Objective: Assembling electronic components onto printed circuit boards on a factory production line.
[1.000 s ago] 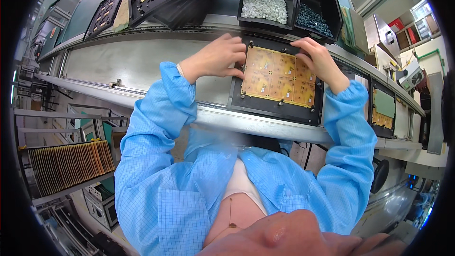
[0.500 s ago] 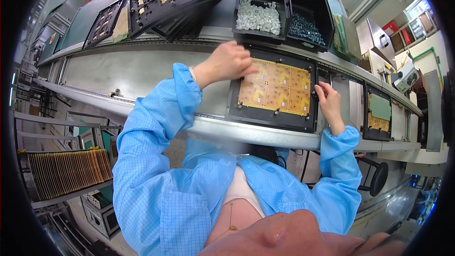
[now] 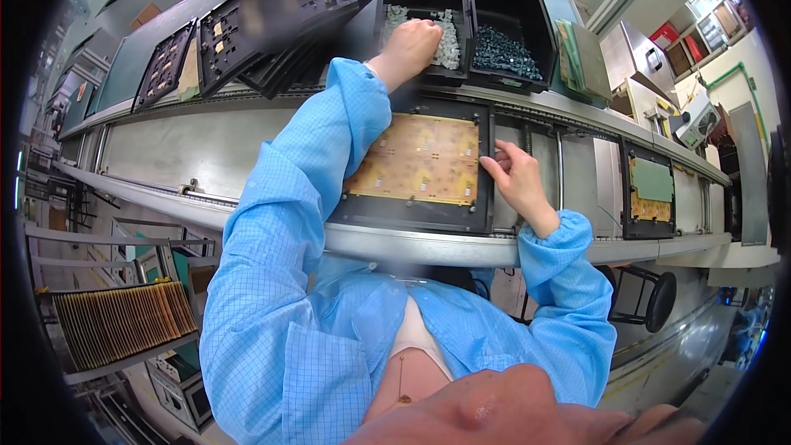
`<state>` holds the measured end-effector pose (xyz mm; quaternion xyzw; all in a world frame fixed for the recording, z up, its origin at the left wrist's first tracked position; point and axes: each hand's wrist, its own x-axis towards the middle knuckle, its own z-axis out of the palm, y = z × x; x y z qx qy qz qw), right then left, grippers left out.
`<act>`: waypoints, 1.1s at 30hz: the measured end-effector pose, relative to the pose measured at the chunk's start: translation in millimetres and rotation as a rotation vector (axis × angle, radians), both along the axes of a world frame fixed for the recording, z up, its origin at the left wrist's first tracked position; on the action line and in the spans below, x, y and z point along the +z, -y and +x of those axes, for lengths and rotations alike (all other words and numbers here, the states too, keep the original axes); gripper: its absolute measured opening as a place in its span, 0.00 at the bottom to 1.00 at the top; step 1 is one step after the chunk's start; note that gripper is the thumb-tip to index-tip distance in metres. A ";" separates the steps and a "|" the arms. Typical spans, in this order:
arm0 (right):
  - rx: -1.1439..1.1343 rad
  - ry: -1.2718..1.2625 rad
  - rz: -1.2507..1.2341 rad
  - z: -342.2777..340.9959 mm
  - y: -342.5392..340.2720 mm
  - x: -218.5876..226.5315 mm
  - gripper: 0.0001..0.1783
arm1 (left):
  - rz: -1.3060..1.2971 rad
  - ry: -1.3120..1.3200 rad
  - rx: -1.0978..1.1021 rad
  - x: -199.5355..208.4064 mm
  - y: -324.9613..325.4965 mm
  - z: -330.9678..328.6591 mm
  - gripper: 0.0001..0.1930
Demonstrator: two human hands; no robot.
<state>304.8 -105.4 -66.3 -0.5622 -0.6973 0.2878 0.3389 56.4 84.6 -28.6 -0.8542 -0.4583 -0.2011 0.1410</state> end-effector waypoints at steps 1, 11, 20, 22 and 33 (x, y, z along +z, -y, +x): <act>0.065 0.031 -0.010 -2.3 -1.5 3.3 0.21 | 0.000 -0.002 -0.004 1.5 1.1 -1.1 0.05; 0.048 0.359 0.549 4.2 -162.7 46.5 0.10 | -0.095 0.331 -0.140 11.3 19.3 -24.5 0.04; 0.076 0.693 0.293 -3.4 -237.2 20.5 0.08 | -0.258 0.288 -0.130 17.2 23.2 -20.2 0.04; 0.054 0.764 0.319 -4.0 -231.5 27.0 0.07 | -0.190 0.337 -0.165 16.1 18.5 -20.3 0.05; -0.035 0.209 0.431 9.2 -189.6 44.7 0.08 | -0.305 0.538 -0.120 12.9 13.3 -21.9 0.08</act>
